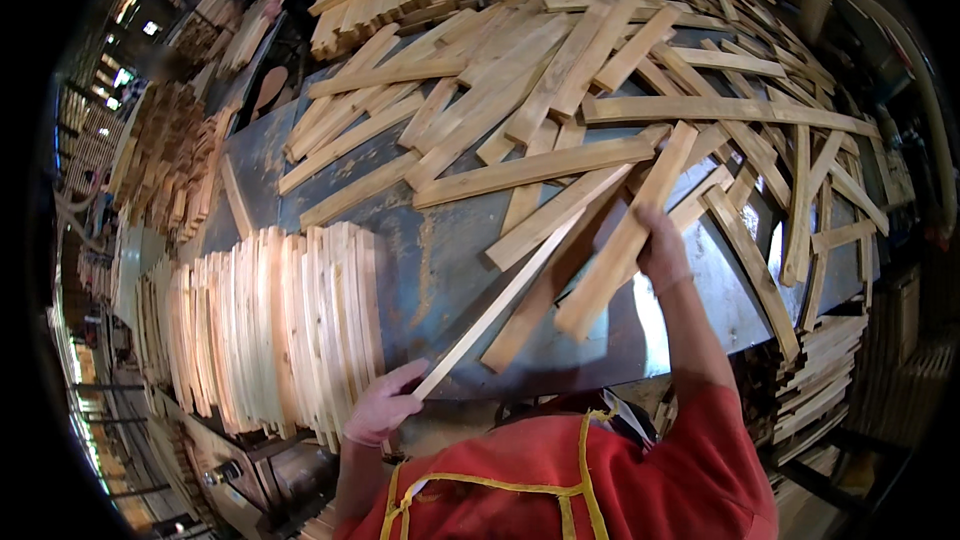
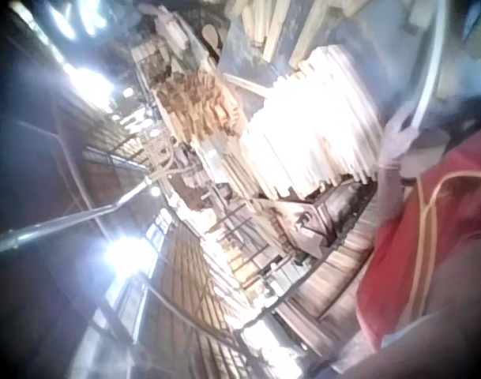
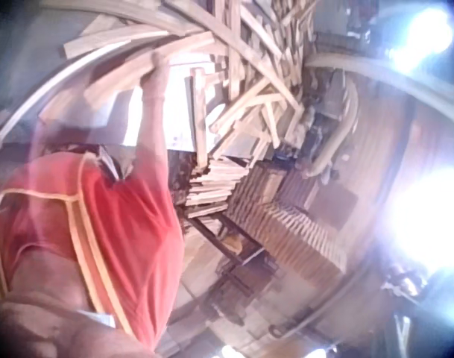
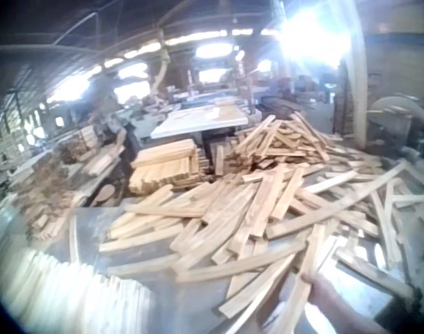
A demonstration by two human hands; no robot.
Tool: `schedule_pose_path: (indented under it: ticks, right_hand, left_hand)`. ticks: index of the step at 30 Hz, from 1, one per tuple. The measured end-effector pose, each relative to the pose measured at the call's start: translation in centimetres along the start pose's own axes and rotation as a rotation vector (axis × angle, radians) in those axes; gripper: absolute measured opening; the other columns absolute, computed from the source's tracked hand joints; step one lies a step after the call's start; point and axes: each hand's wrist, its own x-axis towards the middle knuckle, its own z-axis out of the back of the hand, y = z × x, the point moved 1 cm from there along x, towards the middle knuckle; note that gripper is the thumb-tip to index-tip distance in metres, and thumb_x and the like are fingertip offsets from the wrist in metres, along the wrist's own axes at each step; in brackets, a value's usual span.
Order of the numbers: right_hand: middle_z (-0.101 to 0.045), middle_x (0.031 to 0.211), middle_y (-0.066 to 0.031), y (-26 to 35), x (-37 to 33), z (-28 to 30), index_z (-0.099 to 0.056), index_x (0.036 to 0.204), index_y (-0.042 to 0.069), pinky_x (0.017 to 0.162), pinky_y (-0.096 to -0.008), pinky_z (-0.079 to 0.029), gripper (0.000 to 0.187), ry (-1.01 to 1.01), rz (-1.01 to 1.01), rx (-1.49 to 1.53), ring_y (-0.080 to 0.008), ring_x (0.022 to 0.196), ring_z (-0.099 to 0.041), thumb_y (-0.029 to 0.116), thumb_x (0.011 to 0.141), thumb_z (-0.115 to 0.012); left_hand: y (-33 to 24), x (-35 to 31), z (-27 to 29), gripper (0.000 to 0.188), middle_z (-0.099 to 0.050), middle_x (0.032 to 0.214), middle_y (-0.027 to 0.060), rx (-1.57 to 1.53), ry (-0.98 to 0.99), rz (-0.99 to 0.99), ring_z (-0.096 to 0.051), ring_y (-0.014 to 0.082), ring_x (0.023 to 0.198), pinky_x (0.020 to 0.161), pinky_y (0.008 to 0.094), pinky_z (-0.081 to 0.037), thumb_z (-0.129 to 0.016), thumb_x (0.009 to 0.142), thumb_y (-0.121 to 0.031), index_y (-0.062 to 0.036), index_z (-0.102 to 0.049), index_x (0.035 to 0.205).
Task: The person picks up individual wooden planks from a large pile on a metal table and places them into a neat, aligned stack. The person works continuously, handling the planks one by one to build a growing pile of organized lumber.
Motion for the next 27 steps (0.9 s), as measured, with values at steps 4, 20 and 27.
schedule_pose_path:
  ticks: [4,20,27]
  right_hand:
    - [-0.073,0.114,-0.0081,-8.7,-9.6,-4.4,-0.064,0.133,0.004,0.090,-0.0412,-0.062,0.042,0.112,-0.039,-0.192,-0.0248,0.102,-0.073,0.017,0.095,-0.077]
    - [-0.074,0.111,-0.0305,-33.3,-17.4,-24.1,-0.065,0.125,-0.004,0.094,-0.0470,-0.055,0.051,0.873,-0.066,-1.128,-0.0415,0.102,-0.072,0.033,0.091,-0.071]
    - [-0.072,0.119,-0.0277,-17.2,-7.0,-23.5,-0.067,0.127,0.009,0.095,-0.0534,-0.055,0.043,0.613,0.437,-1.526,-0.0466,0.113,-0.068,0.028,0.088,-0.071]
  left_hand:
    - [6.4,-6.9,3.1,0.070,-0.065,0.145,0.0148,-0.421,0.012,0.102,-0.067,0.0204,0.125,0.104,0.0329,-0.053,-0.071,0.086,0.001,0.0069,-0.054,0.154]
    - [10.1,-8.1,2.0,0.072,-0.059,0.148,0.0230,0.883,-0.703,-0.296,-0.061,0.0395,0.130,0.110,0.0462,-0.049,-0.077,0.087,-0.037,-0.0023,-0.059,0.147]
    - [13.7,-3.4,2.8,0.086,-0.045,0.160,0.0188,1.270,-0.814,-0.165,-0.036,0.0439,0.152,0.123,0.0602,-0.028,-0.076,0.083,-0.042,-0.0046,-0.047,0.155]
